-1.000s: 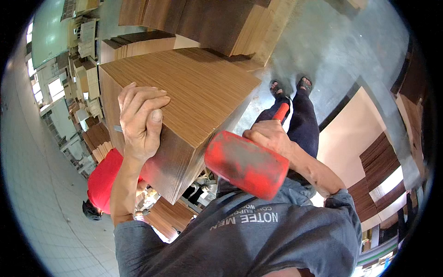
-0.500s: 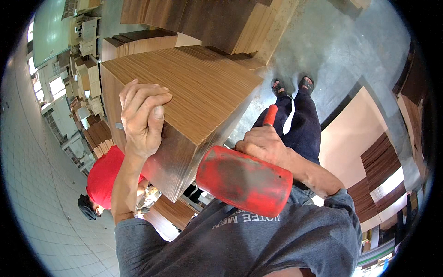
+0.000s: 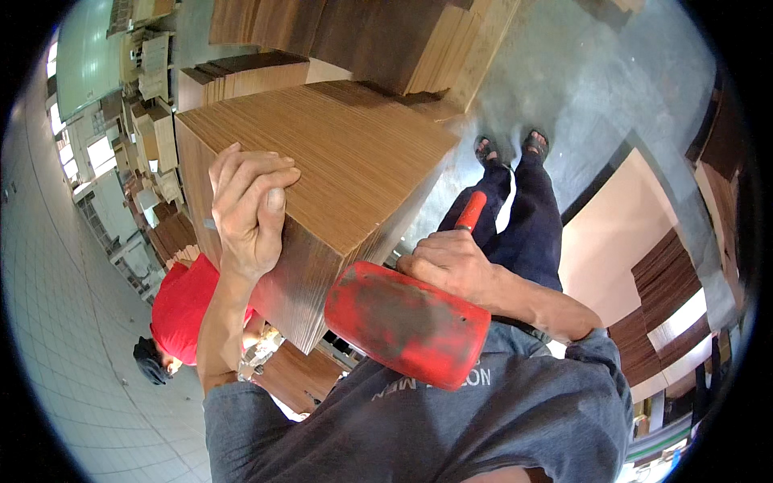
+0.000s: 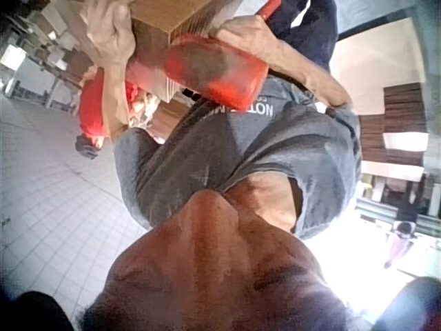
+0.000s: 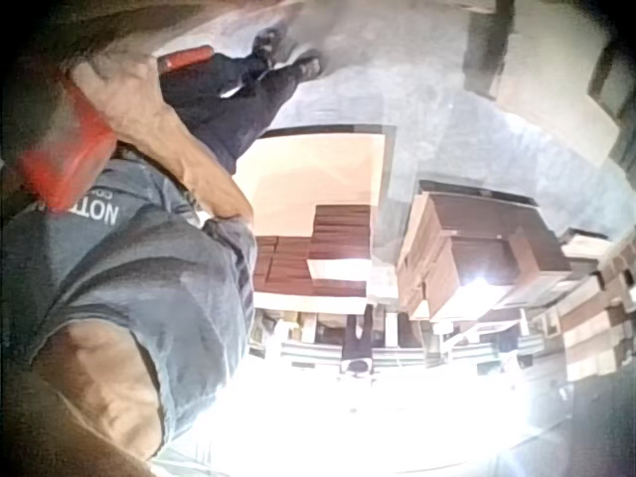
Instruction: The person assembles wooden furniture components by striking the pieces with a mallet to join them and using a small scraping tool on the edges.
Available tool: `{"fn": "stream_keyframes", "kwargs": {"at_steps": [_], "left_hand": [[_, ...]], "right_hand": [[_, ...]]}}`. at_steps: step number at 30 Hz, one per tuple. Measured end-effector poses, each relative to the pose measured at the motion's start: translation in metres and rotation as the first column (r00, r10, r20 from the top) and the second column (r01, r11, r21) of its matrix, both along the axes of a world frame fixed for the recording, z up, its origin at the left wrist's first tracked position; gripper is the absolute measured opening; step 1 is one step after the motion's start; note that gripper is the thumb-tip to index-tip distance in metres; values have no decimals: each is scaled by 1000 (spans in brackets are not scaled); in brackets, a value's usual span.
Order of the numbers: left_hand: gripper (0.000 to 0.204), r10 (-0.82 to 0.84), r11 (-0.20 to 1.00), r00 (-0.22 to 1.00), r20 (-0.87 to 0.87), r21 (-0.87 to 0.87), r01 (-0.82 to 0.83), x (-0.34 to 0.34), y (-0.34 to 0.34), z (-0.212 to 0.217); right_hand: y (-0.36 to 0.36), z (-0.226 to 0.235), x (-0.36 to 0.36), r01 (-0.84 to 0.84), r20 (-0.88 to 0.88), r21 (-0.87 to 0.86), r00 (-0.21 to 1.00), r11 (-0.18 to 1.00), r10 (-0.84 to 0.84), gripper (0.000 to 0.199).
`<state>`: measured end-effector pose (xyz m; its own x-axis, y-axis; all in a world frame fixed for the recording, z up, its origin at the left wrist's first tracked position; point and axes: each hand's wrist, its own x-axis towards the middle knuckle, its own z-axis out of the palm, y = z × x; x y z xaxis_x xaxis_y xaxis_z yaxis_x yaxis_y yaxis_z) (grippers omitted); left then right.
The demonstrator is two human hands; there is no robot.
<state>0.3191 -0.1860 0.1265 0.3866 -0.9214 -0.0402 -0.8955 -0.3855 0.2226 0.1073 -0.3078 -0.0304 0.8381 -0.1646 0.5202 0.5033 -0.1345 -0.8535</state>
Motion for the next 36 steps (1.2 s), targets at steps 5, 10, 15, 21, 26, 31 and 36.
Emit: {"fn": "stream_keyframes", "kwargs": {"at_steps": [5, 10, 15, 21, 26, 31, 36], "left_hand": [[26, -5, 1000, 1000, -6, -10, 5, 1, 1, -1], [30, -6, 1000, 1000, -10, -11, 5, 2, -2, -2], [32, 9, 1000, 1000, -12, 4, -9, 2, -2, 0], [36, 4, 1000, 1000, -16, 14, -4, 3, -3, -2], [35, 0, 1000, 1000, -17, 30, 0, 4, -3, -1], [38, 13, 999, 1000, -20, 46, -12, 4, -2, -2], [44, 29, 996, 999, -29, 82, -26, 6, -6, 1]], "right_hand": [[-5, 3, -8, -15, 11, 33, 1000, 999, 14, 25], [-9, -10, -6, 2, -37, 12, 999, 1000, -1, 25], [-9, -32, -9, 19, -97, 6, 995, 1000, -18, 26], [-18, -45, -11, -7, -106, -18, 994, 1000, 5, 23], [-18, -55, -4, -42, -133, -35, 990, 999, 37, 21], [-28, -58, -18, -66, -160, -61, 986, 996, 56, 25], [-46, -87, -50, -95, -327, -66, 943, 993, 68, 24]]}}
